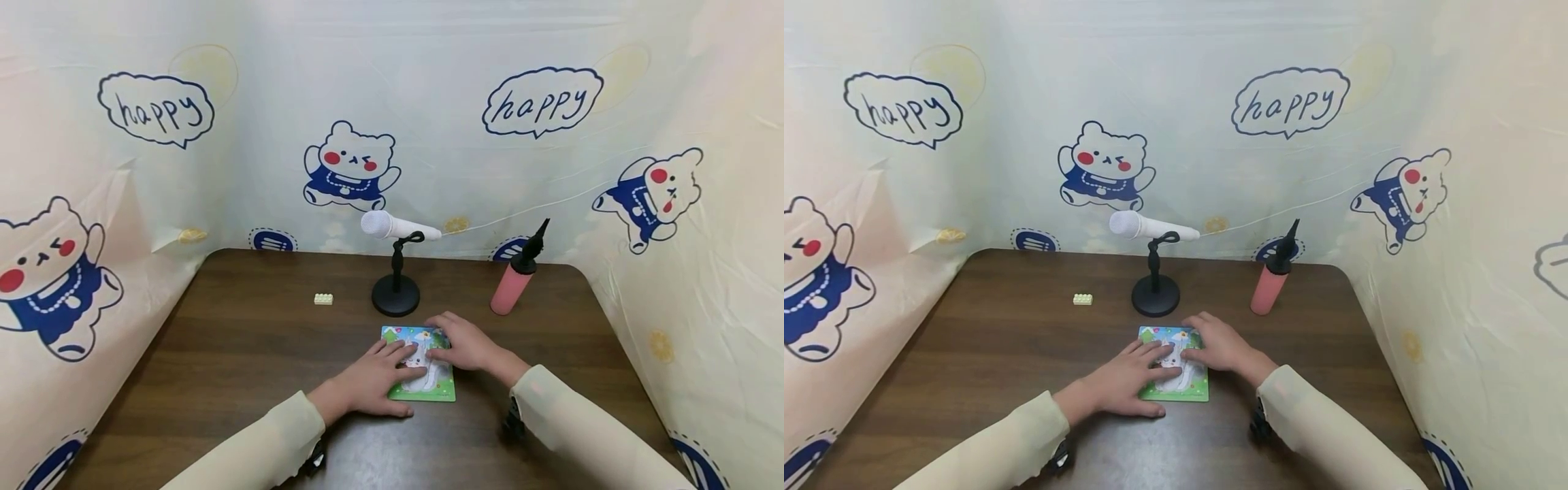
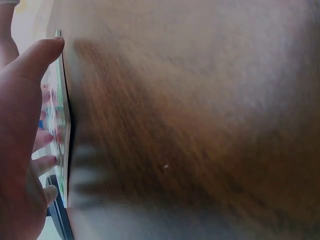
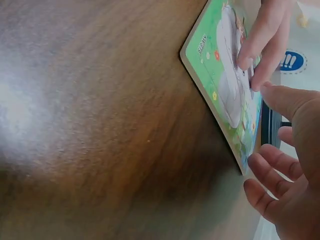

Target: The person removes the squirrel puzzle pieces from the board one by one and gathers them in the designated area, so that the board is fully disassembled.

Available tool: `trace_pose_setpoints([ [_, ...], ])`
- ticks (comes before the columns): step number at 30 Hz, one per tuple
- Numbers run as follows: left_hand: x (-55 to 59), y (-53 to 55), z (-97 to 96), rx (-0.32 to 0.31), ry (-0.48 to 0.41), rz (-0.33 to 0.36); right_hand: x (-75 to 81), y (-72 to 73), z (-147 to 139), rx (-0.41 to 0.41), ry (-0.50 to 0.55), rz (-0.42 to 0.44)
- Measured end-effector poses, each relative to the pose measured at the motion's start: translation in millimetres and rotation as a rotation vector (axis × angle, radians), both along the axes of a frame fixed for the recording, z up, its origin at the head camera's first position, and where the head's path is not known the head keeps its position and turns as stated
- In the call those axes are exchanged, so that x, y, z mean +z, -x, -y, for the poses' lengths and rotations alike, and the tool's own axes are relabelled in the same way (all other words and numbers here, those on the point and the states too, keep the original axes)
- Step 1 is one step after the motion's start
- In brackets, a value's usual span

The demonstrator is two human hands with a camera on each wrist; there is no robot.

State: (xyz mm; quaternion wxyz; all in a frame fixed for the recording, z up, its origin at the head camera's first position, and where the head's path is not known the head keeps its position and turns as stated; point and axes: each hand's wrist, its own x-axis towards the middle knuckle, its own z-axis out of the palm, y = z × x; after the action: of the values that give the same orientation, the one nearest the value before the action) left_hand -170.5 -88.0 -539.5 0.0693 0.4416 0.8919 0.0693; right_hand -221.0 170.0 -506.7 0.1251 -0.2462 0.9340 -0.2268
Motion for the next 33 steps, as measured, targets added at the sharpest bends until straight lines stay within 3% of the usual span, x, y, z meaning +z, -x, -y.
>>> trace_pose_setpoints([
  [8, 0.6, -3.4, -1.7, -0.012, -0.006, -0.036, -1.5, 7.1, 8.2, 0.001, -0.091, 0.012],
  [18, -1.1, -2.1, -6.0, 0.008, 0.010, -0.066, 8.4, 13.6, 16.9, 0.059, -0.212, 0.013],
  [33, 4.6, -2.3, -3.1, -0.020, 0.073, -0.070, 9.2, 17.4, 23.9, 0.072, -0.245, 0.018],
])
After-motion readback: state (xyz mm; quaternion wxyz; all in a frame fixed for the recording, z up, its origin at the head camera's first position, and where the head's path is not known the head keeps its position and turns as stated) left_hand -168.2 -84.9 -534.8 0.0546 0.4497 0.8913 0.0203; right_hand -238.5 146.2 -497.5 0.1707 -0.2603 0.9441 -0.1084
